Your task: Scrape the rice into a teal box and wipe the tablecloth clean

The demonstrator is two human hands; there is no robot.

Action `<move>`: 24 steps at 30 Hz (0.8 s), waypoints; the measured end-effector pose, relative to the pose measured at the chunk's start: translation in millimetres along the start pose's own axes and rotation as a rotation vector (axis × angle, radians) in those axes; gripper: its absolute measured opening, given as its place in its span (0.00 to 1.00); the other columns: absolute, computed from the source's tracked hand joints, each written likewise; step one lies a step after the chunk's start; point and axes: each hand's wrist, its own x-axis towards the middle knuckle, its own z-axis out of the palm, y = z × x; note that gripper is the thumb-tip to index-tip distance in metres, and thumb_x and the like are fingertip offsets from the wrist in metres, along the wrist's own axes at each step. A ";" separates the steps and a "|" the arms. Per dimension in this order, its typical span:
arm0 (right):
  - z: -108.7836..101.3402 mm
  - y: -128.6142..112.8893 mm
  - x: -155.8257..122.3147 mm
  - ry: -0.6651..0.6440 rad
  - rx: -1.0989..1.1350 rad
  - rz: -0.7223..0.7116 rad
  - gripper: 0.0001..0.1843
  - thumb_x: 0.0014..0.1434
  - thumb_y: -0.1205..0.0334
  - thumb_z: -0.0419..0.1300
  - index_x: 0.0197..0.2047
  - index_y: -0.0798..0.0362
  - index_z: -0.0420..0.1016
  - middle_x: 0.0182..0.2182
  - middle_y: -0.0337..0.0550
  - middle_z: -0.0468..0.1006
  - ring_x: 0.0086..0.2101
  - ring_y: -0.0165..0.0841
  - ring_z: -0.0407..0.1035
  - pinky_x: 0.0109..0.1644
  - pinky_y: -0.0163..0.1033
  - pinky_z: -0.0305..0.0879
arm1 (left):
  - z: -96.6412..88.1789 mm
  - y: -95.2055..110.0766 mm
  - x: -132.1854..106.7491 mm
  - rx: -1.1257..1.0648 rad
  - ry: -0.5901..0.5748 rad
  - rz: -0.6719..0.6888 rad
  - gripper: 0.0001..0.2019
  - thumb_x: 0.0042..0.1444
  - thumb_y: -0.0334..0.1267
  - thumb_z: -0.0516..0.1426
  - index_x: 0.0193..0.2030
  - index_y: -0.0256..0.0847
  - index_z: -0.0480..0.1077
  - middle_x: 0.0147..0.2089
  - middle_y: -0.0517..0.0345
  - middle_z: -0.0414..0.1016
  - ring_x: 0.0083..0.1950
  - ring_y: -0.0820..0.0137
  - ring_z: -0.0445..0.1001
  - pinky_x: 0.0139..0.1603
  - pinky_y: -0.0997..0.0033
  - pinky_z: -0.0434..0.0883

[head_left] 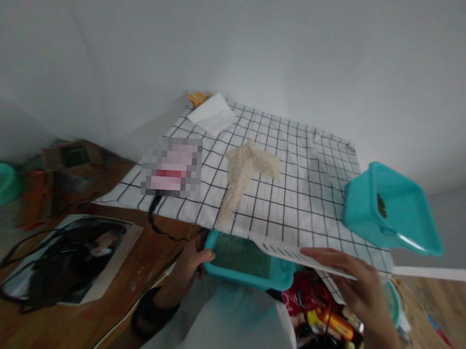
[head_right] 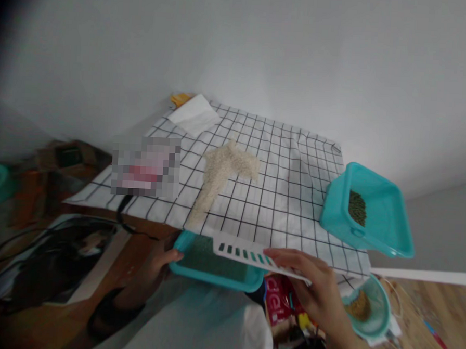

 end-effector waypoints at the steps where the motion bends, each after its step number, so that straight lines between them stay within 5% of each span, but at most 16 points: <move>1: 0.4 -2.0 -0.8 -0.016 0.006 0.004 0.19 0.62 0.72 0.52 0.51 0.43 0.72 0.50 0.40 0.80 0.49 0.36 0.76 0.49 0.38 0.74 | 0.2 0.3 0.2 0.002 0.001 0.002 0.14 0.61 0.42 0.57 0.51 0.37 0.70 0.46 0.55 0.76 0.39 0.69 0.76 0.36 0.65 0.77; 6: -0.5 -8.2 4.4 0.023 0.029 -0.012 0.17 0.62 0.71 0.52 0.49 0.43 0.73 0.47 0.39 0.82 0.46 0.37 0.77 0.47 0.38 0.74 | 0.4 1.5 -0.3 0.011 0.001 0.005 0.13 0.61 0.41 0.57 0.49 0.37 0.70 0.43 0.56 0.76 0.36 0.70 0.76 0.34 0.68 0.76; 15: 5.4 37.9 66.1 0.457 -0.270 0.199 0.07 0.62 0.58 0.59 0.40 0.49 0.76 0.31 0.40 0.80 0.29 0.34 0.74 0.30 0.35 0.65 | -10.3 -2.5 -3.9 0.003 0.053 0.039 0.13 0.61 0.43 0.57 0.49 0.37 0.70 0.43 0.56 0.75 0.36 0.71 0.75 0.33 0.68 0.76; 20: 6.7 48.6 93.5 0.413 -0.319 0.168 0.07 0.62 0.57 0.58 0.40 0.51 0.75 0.31 0.39 0.79 0.29 0.33 0.72 0.30 0.34 0.63 | -17.0 -6.7 -5.6 -0.042 0.107 0.117 0.10 0.54 0.39 0.59 0.41 0.37 0.71 0.23 0.68 0.66 0.18 0.80 0.60 0.15 0.80 0.58; 24: 11.5 39.8 94.3 0.281 -0.254 0.064 0.05 0.64 0.60 0.57 0.41 0.49 0.74 0.34 0.38 0.79 0.32 0.31 0.74 0.33 0.32 0.66 | -22.0 -8.4 -4.4 -0.077 0.150 0.167 0.12 0.42 0.38 0.58 0.37 0.40 0.71 0.20 0.70 0.63 0.16 0.80 0.56 0.13 0.79 0.51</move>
